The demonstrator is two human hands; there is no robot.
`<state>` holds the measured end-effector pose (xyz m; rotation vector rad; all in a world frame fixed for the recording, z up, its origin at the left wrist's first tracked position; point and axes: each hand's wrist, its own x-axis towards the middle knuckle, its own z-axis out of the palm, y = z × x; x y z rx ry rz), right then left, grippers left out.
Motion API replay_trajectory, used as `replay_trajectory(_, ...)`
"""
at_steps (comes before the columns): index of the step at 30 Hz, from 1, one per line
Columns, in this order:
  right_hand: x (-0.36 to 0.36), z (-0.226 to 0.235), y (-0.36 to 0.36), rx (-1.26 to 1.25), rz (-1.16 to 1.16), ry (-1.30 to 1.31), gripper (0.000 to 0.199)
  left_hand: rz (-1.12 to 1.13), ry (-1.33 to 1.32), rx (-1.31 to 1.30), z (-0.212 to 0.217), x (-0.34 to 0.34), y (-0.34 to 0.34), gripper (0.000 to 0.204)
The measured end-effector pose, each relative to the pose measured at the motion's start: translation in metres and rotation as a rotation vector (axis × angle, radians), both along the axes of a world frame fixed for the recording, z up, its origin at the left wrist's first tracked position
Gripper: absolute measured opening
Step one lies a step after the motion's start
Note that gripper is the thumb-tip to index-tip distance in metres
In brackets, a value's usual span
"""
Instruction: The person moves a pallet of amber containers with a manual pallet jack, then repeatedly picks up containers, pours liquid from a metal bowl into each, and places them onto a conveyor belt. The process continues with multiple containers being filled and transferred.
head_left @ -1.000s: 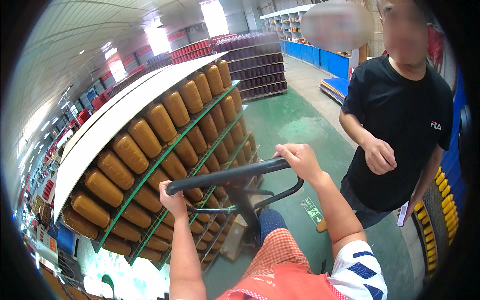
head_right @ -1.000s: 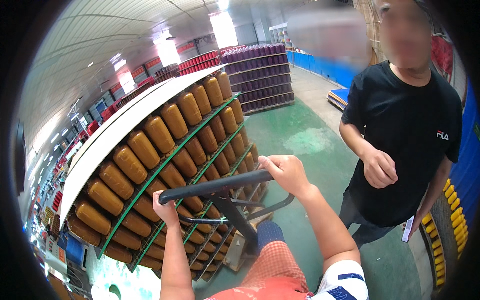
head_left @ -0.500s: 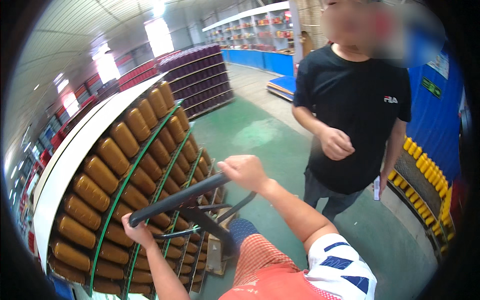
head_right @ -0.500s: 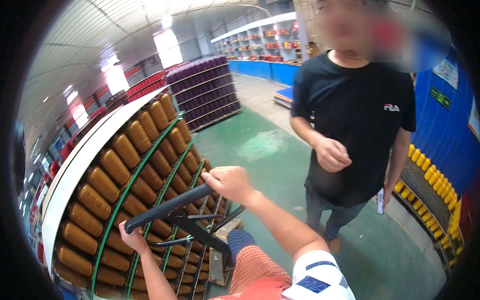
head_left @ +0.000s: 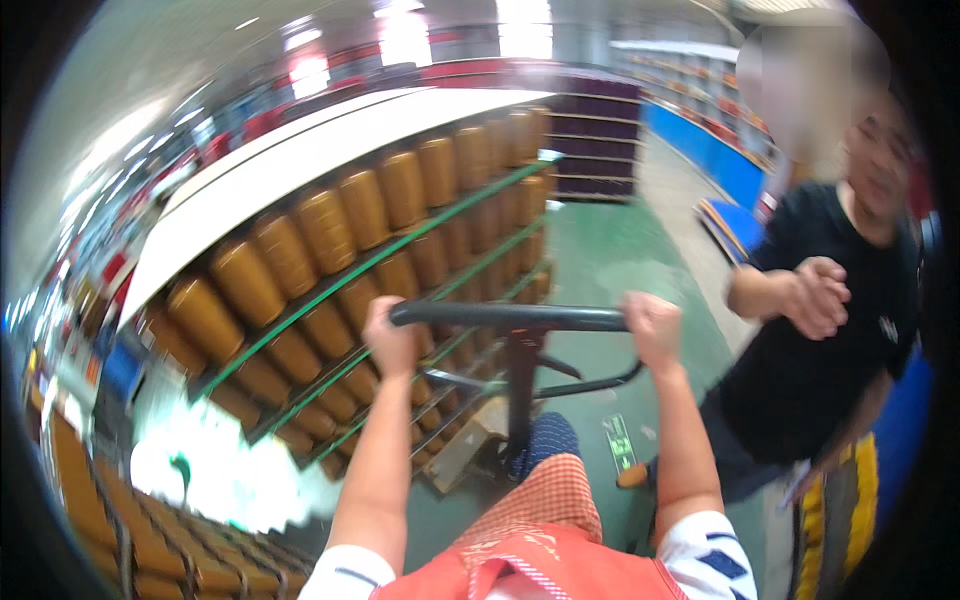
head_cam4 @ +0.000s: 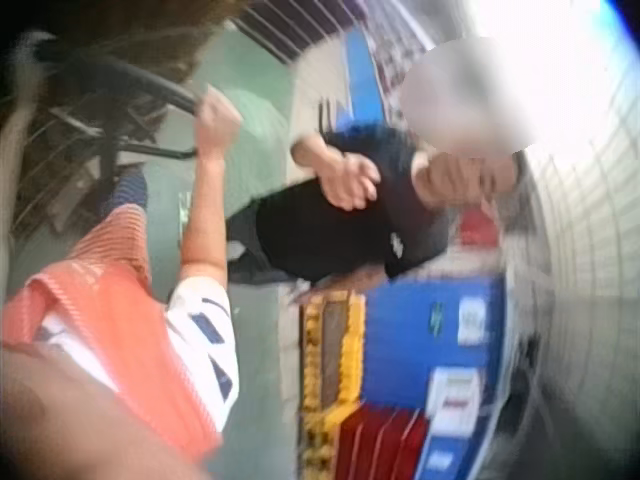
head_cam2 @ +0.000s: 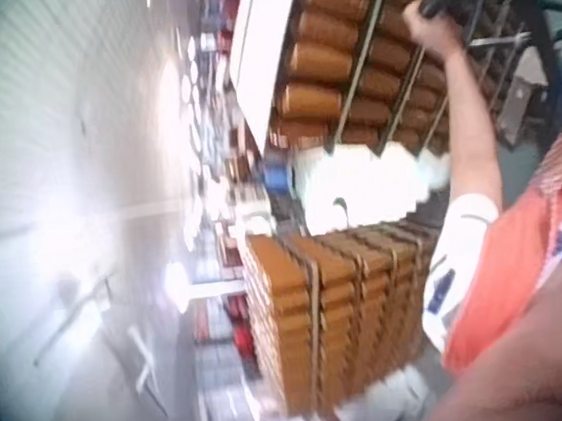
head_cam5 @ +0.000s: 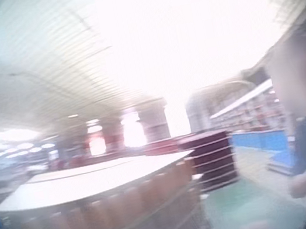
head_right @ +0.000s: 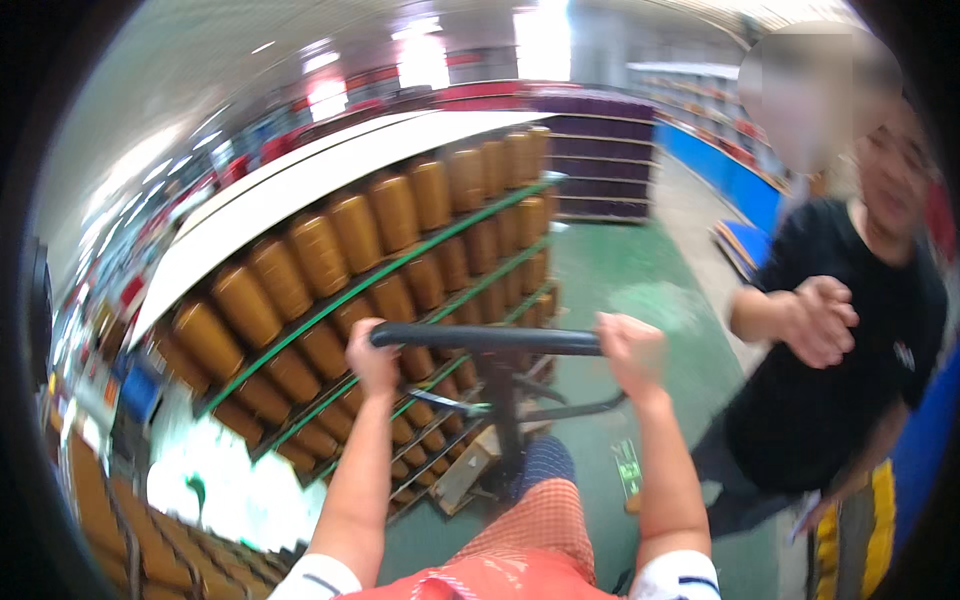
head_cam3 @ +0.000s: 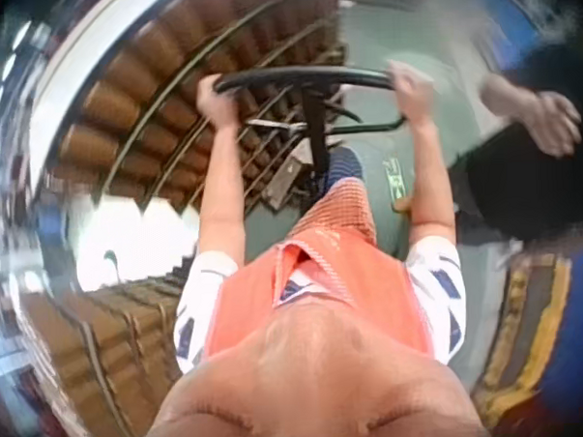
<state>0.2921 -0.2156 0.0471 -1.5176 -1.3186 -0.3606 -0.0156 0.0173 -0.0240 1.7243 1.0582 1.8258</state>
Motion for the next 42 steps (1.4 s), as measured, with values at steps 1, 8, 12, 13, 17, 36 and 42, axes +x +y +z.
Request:
replay_trajectory(1, 0.006, -0.004, -0.004, -0.012, -0.020, -0.022, 0.035, 0.080, 0.074, 0.176, 0.011, 0.007, -0.013, 0.017)
replay_trajectory(8, 0.017, -0.004, -0.015, -0.070, -0.048, 0.018, 0.035, 0.006, 0.046, 0.036, 0.012, 0.014, -0.019, 0.021)
replay_trajectory(12, 0.020, -0.010, -0.005, -0.078, -0.017, -0.011, 0.037, 0.025, 0.004, 0.034, 0.015, 0.009, -0.016, 0.020)
replay_trajectory(13, 0.026, -0.013, -0.005, -0.039, 0.003, -0.016, 0.038, 0.034, 0.002, 0.054, 0.016, 0.012, -0.017, 0.021)
replay_trajectory(17, 0.040, -0.024, -0.005, -0.037, 0.027, 0.004, 0.027, 0.028, 0.034, -0.005, 0.017, 0.015, -0.021, 0.021)
replay_trajectory(36, 0.052, -0.034, -0.005, -0.118, 0.042, -0.013, 0.038, -0.034, -0.092, -0.108, 0.002, -0.107, -0.098, 0.068)
replay_trajectory(42, 0.051, -0.051, -0.014, 0.129, -0.063, 0.110, 0.035, 0.333, -0.268, 0.268, 0.055, -0.252, -0.156, 0.048)
